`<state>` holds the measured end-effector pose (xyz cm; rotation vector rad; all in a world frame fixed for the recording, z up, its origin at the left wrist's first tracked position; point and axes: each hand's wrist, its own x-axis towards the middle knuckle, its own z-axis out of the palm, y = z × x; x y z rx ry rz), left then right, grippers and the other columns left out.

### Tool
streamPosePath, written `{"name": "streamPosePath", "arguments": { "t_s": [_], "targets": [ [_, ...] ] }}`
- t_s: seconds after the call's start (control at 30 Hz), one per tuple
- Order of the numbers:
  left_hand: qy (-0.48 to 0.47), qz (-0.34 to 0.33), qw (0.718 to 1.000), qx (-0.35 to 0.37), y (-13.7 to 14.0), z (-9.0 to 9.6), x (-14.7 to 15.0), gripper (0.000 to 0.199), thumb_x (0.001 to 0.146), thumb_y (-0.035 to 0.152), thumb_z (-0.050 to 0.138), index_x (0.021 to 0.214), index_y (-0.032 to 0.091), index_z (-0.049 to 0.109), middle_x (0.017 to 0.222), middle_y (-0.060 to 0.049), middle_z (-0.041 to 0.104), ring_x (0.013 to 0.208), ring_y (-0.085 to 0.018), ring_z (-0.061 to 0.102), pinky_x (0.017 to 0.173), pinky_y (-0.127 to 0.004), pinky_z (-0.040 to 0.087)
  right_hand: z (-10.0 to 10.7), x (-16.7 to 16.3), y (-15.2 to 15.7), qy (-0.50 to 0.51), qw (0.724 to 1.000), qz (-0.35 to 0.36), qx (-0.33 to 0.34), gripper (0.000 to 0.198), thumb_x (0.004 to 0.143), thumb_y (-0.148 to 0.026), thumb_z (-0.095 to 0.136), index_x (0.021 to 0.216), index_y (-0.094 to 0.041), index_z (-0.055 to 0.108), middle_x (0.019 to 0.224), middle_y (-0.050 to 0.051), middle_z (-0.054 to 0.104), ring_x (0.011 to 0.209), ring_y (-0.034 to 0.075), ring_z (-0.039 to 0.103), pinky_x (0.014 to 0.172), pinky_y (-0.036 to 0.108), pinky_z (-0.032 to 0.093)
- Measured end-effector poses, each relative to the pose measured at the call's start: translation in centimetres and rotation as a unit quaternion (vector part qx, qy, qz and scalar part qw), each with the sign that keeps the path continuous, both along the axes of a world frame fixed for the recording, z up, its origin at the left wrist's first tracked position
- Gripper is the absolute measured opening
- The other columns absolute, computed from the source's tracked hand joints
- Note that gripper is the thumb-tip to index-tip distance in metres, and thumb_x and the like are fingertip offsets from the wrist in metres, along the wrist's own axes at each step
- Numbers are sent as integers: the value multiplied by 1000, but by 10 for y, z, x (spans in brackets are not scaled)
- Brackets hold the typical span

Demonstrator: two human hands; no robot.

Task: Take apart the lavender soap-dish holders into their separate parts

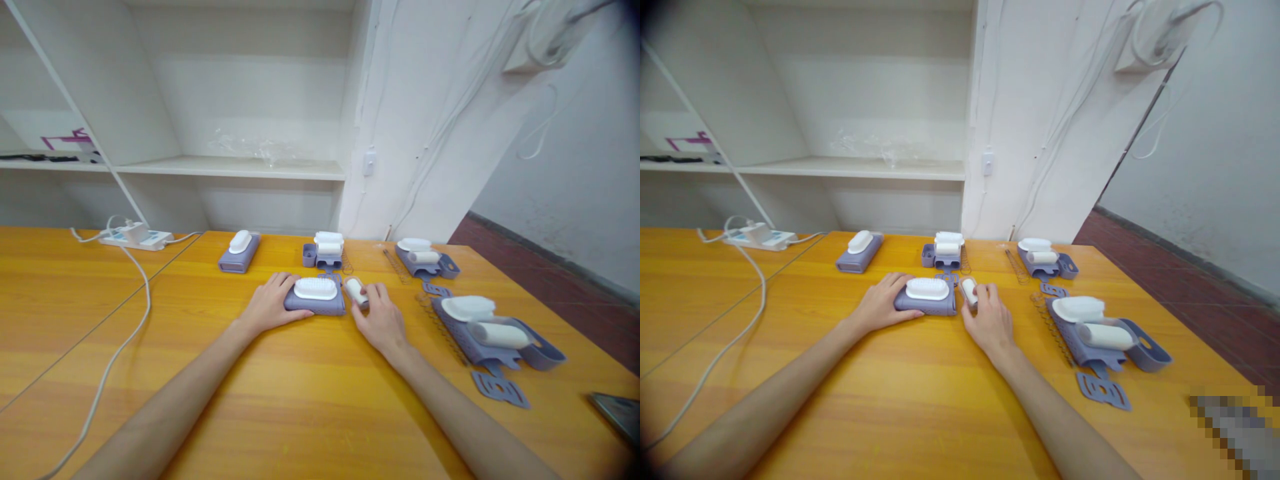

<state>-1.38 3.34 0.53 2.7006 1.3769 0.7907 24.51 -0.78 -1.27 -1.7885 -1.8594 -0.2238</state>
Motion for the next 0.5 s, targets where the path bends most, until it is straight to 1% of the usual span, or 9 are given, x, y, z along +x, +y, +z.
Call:
{"name": "streamPosePath", "arguments": {
  "t_s": [0.2, 0.27, 0.3, 0.37, 0.43, 0.5],
  "targets": [
    [11, 1, 1000, -18, -1, 2, -1, 67, 71, 69, 55, 120, 25, 48, 113, -8, 55, 106, -26, 52, 83, -37, 47, -1, 2, 2, 3, 998, -58, 2, 23, 88, -41, 50, 99, -21, 53, 96, 5, 48, 64, 15, 50, 52, 27, 29],
    [12, -13, 1000, -19, -1, 3, -1, 66, 72, 68, 55, 121, 24, 47, 114, -8, 55, 106, -26, 51, 84, -37, 46, 0, 3, 2, 9, 998, -62, 22, 27, 88, -42, 50, 102, -20, 54, 98, 7, 48, 69, 17, 52, 54, 27, 33],
    [13, -23, 999, -19, -2, 3, -1, 66, 73, 68, 55, 121, 24, 47, 115, -8, 54, 107, -26, 51, 85, -37, 46, 1, 4, 1, 12, 998, -52, 41, 28, 88, -42, 50, 104, -20, 55, 100, 8, 48, 75, 19, 53, 57, 28, 36],
    [19, -45, 999, -17, -2, 4, -1, 66, 74, 66, 55, 123, 23, 45, 117, -9, 53, 107, -26, 51, 86, -38, 45, 3, 3, -1, 13, 996, -6, 91, 31, 87, -41, 51, 107, -17, 55, 102, 10, 49, 87, 23, 53, 67, 31, 40],
    [24, -62, 998, -12, -3, 5, 0, 65, 75, 64, 55, 125, 23, 45, 118, -10, 53, 106, -27, 51, 87, -39, 45, 5, 1, -6, 1, 990, 57, 126, 29, 88, -38, 51, 105, -16, 57, 101, 11, 52, 93, 24, 51, 77, 35, 40],
    [26, -72, 997, -7, -4, 6, 1, 65, 76, 63, 55, 125, 22, 44, 119, -10, 52, 106, -27, 51, 87, -40, 45, 9, -4, -11, -18, 985, 109, 132, 24, 88, -36, 51, 99, -16, 60, 100, 10, 55, 94, 25, 51, 80, 38, 39]
  ]
}}
